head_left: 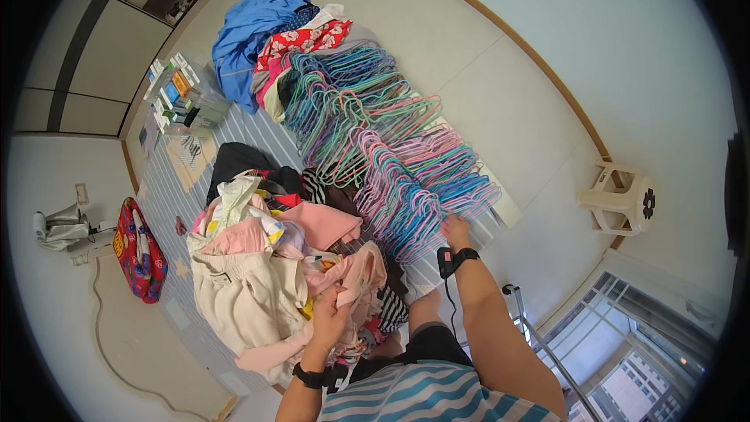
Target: The person picks up clothes from a pile on the bed, places them on hangers, and hangs them on a drying rack. They handle various garments including pants, shirts, and dresses, repeating the process of selecting, hanging, and placing them on the rack.
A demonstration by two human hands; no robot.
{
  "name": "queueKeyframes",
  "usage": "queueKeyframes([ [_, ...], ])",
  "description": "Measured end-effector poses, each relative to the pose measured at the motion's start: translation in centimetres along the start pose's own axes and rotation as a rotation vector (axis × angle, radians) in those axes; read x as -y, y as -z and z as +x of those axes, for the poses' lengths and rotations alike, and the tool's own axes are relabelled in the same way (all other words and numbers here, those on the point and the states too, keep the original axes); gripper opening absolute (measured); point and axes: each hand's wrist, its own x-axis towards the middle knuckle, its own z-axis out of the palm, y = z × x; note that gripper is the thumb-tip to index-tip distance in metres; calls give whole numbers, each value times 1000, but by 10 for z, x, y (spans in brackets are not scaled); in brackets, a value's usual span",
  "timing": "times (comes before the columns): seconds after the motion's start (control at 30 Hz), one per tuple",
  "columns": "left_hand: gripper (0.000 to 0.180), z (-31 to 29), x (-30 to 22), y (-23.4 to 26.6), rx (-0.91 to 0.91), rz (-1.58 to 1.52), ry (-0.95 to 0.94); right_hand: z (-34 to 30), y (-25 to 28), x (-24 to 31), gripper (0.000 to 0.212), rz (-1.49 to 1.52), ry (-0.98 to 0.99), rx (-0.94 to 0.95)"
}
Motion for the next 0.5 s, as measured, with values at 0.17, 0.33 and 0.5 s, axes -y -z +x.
queueKeyframes([
  [0.17,12,-5,2,-3,-1,27,7,-6,-5,12,27,125,-161,85],
  [0.33,11,1,-8,-2,28,99,-49,5,24,7,24,97,-214,64],
  [0.5,12,-11,-9,-3,-49,66,-87,-92,13,25,49,-92,289,-30],
])
